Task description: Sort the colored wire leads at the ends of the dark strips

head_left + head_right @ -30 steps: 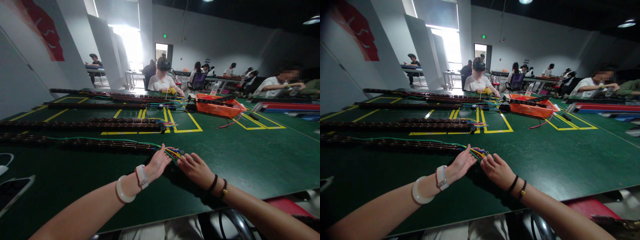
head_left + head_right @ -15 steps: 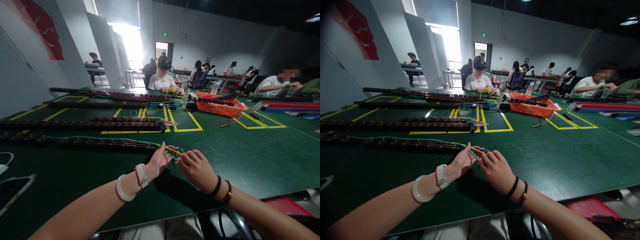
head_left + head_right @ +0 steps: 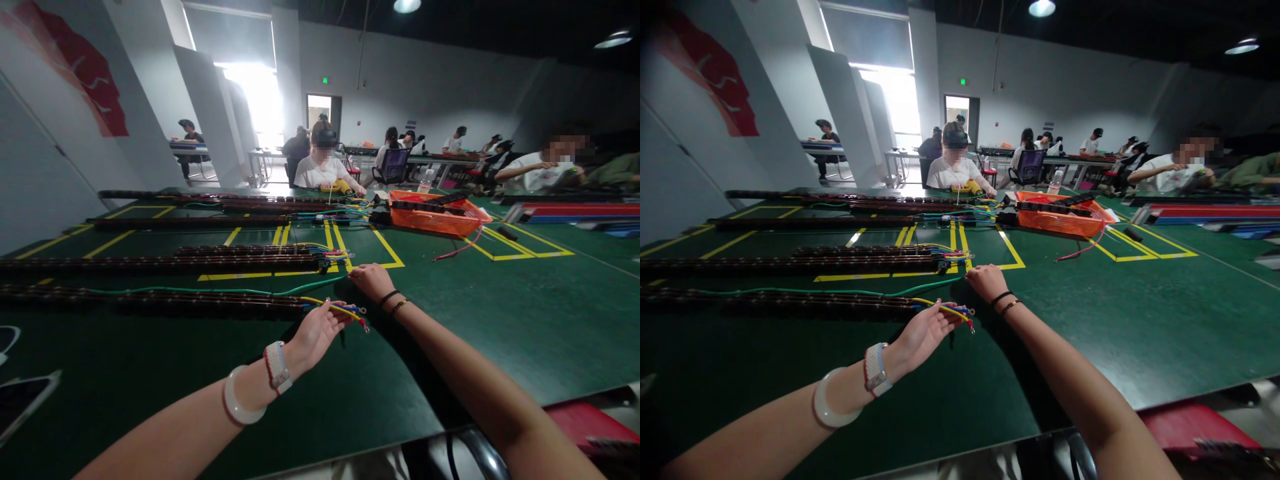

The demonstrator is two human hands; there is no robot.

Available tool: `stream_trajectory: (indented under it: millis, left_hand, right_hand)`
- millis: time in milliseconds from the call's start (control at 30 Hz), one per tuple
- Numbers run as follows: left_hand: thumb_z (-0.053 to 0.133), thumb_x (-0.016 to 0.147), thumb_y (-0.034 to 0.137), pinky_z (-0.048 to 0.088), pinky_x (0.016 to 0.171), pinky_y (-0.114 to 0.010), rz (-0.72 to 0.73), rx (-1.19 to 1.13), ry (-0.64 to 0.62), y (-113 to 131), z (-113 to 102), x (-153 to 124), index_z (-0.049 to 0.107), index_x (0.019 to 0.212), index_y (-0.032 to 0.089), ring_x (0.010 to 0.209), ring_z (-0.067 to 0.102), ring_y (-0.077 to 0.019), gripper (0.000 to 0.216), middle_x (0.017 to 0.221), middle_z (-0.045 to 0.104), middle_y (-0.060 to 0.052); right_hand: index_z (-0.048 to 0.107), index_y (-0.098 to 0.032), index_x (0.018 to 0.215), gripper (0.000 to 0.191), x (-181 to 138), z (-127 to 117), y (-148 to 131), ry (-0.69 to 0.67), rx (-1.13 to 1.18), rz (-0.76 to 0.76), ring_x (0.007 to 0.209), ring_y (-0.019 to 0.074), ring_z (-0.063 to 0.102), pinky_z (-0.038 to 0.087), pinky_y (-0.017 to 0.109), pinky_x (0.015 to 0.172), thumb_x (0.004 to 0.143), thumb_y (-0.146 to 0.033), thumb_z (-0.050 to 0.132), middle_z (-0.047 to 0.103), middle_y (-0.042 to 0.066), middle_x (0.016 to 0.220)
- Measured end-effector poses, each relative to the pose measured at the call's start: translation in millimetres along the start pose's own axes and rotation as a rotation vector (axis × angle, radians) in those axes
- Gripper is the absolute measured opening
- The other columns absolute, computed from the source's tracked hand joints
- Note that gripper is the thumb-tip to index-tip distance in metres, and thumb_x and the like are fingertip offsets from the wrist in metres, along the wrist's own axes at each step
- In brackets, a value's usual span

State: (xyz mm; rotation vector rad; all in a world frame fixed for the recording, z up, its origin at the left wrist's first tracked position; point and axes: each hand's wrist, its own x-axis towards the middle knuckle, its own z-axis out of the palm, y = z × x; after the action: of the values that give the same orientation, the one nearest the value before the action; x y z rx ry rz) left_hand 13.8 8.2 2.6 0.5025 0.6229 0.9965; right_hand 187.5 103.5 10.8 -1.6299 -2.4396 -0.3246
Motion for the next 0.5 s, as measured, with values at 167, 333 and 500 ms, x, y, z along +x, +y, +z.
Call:
stream_trajectory:
  millis: [167, 333, 500]
  left_hand:
    - [0.038, 0.092, 0.028, 0.043, 0.094, -0.039, 0.005, 0.005, -0.012, 1.4, 0.5, -1.5, 0.06, 0.09, 0.009, 0.091, 0.063, -0.0211, 0.029, 0.095, 0.066, -0.015]
    - [0.037, 0.092, 0.025, 0.043, 0.095, -0.039, -0.01, 0.048, 0.002, 1.9, -1.5, 0.7, 0.059, 0.091, 0.009, 0.093, 0.063, -0.0208, 0.027, 0.097, 0.066, -0.015]
    - [0.038, 0.092, 0.023, 0.043, 0.096, -0.04, -0.014, 0.069, 0.012, 4.8, -3.4, 2.2, 0.059, 0.094, 0.008, 0.096, 0.062, -0.0215, 0.025, 0.099, 0.065, -0.016]
  right_hand:
    - [0.071, -0.025, 0.095, 0.024, 6.5, 11.4, 0.6, 0.035, 0.03, -0.007, 0.086, 0.0186, 0.055, 0.034, 0.027, 0.072, 0.088, -0.035, 0.051, 0.066, 0.007, 0.095]
    - [0.068, -0.029, 0.103, 0.025, -0.9, 15.9, 6.3, 0.024, 0.105, -0.081, 0.088, 0.0167, 0.054, 0.035, 0.028, 0.079, 0.091, -0.026, 0.046, 0.064, 0.005, 0.101]
    - [0.06, -0.028, 0.116, 0.029, -14.7, 18.0, 15.3, 0.068, 0.189, -0.116, 0.098, 0.019, 0.053, 0.035, 0.032, 0.087, 0.089, -0.03, 0.05, 0.062, 0.006, 0.108]
